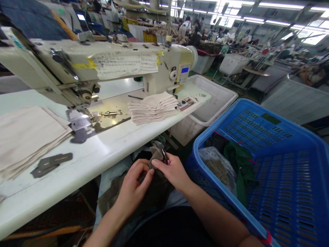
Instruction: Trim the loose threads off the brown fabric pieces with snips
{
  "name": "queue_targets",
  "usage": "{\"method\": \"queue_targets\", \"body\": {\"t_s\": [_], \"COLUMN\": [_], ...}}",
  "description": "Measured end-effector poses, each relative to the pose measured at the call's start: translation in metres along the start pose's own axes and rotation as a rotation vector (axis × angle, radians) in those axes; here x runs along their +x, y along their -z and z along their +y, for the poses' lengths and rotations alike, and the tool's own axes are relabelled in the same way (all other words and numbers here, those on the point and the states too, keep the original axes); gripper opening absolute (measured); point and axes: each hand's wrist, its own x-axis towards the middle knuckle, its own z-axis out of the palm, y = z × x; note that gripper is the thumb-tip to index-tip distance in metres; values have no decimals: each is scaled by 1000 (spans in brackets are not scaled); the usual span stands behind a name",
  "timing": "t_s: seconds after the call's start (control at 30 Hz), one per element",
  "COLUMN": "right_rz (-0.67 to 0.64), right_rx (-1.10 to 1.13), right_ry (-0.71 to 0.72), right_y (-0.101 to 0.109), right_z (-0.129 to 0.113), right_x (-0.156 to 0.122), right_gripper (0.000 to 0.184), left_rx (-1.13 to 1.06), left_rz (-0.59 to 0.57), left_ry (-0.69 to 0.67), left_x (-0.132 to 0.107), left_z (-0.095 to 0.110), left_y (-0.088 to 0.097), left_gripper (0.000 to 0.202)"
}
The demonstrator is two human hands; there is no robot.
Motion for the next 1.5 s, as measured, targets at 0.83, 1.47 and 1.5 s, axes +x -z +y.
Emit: {"method": "queue_targets", "body": {"t_s": [0.83, 1.47, 1.5], "right_rz": [-28, -125, -138], "right_rx": [-3, -365, -353], "right_ry": [-136, 432, 407], "right_y": [-12, -3, -1], "right_z": [4, -1, -1], "right_x": [7, -3, -2], "right_gripper": [30, 18, 20], "left_rx": [-172, -693, -693], "left_rz": [257, 284, 283], "left_ry": [-83, 294, 287], "left_x": [-4, -5, -5], "left_z": [-17, -23, -23], "left_y": [-6, -4, -4], "left_gripper": [26, 23, 22]}}
